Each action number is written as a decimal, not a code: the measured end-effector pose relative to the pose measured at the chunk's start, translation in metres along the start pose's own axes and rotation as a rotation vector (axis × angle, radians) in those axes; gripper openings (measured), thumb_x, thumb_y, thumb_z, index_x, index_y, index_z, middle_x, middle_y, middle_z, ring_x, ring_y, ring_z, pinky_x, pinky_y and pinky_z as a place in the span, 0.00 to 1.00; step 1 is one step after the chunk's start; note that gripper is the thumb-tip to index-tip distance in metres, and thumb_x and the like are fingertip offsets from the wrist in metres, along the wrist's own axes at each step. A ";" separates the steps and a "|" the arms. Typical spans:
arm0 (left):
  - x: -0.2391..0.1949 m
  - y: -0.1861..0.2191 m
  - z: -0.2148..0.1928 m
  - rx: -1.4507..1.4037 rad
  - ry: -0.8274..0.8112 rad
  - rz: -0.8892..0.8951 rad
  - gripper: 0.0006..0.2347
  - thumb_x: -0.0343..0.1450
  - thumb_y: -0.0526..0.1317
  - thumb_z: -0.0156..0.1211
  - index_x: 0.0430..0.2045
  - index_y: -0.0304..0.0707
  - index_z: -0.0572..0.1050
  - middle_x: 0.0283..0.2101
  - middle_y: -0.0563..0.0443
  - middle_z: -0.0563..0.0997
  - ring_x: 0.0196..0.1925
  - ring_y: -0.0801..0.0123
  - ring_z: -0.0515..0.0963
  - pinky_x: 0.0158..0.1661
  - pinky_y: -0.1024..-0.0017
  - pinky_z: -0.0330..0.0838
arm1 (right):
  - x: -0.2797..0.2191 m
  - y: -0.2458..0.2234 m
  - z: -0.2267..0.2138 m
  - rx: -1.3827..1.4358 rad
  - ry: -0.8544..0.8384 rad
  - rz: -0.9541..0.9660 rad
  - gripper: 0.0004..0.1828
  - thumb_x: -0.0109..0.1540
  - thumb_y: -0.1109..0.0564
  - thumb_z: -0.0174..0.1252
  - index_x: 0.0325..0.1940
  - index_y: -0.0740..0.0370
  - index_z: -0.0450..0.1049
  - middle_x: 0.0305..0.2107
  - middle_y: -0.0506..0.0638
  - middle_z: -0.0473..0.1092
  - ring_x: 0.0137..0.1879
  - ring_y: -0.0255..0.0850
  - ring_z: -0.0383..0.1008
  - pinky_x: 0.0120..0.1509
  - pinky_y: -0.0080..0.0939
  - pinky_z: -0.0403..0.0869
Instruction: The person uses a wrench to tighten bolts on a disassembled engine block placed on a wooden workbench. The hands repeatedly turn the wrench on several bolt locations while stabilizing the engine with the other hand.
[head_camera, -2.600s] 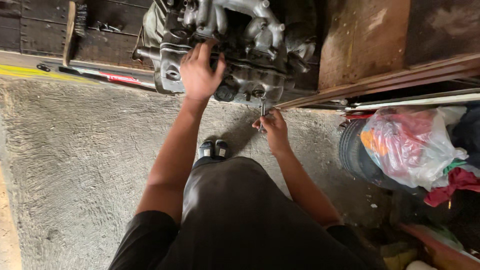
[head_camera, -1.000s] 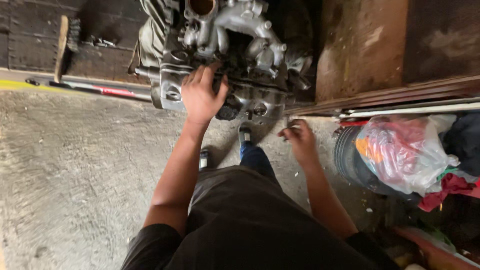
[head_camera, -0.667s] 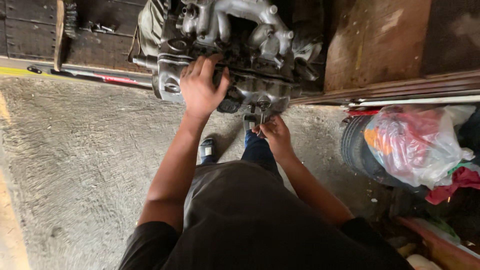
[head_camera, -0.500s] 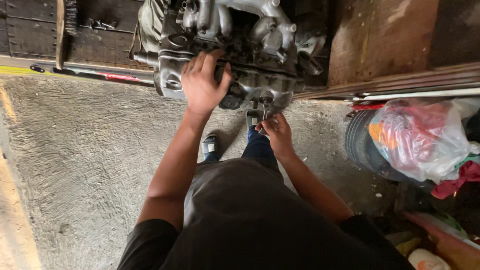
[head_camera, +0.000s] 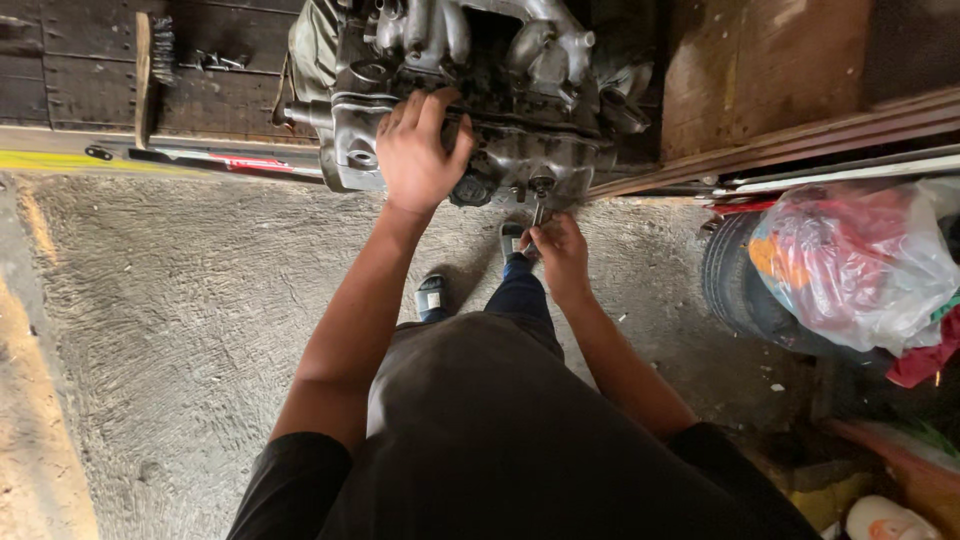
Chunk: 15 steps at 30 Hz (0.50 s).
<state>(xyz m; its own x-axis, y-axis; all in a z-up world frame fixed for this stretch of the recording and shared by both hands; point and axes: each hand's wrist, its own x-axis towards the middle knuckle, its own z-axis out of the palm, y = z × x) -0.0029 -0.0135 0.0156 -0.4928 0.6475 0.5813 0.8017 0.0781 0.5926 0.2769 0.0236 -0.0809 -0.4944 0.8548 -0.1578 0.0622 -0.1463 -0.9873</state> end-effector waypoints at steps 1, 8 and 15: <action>0.000 0.000 0.000 0.000 0.003 0.001 0.11 0.71 0.44 0.64 0.44 0.43 0.77 0.40 0.47 0.79 0.42 0.53 0.80 0.43 0.58 0.72 | 0.002 -0.001 0.000 -0.012 0.000 -0.006 0.09 0.68 0.66 0.56 0.53 0.64 0.69 0.34 0.52 0.76 0.41 0.38 0.77 0.49 0.37 0.75; -0.001 0.000 0.000 0.003 0.008 -0.002 0.11 0.71 0.44 0.64 0.44 0.43 0.77 0.39 0.47 0.80 0.42 0.53 0.80 0.43 0.58 0.72 | 0.003 -0.007 0.008 -0.022 0.079 0.109 0.10 0.67 0.63 0.57 0.52 0.60 0.69 0.34 0.48 0.76 0.42 0.36 0.78 0.42 0.35 0.74; -0.001 -0.002 0.002 0.007 0.027 -0.006 0.11 0.72 0.44 0.63 0.44 0.42 0.76 0.41 0.47 0.81 0.42 0.54 0.81 0.44 0.59 0.72 | 0.006 -0.009 0.004 -0.049 0.062 0.130 0.08 0.67 0.63 0.56 0.51 0.60 0.70 0.35 0.50 0.77 0.42 0.38 0.79 0.43 0.39 0.77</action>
<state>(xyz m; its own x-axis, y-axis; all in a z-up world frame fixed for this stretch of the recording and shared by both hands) -0.0032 -0.0124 0.0127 -0.5062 0.6265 0.5927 0.8009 0.0868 0.5924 0.2697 0.0279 -0.0733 -0.4248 0.8597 -0.2836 0.1647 -0.2346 -0.9580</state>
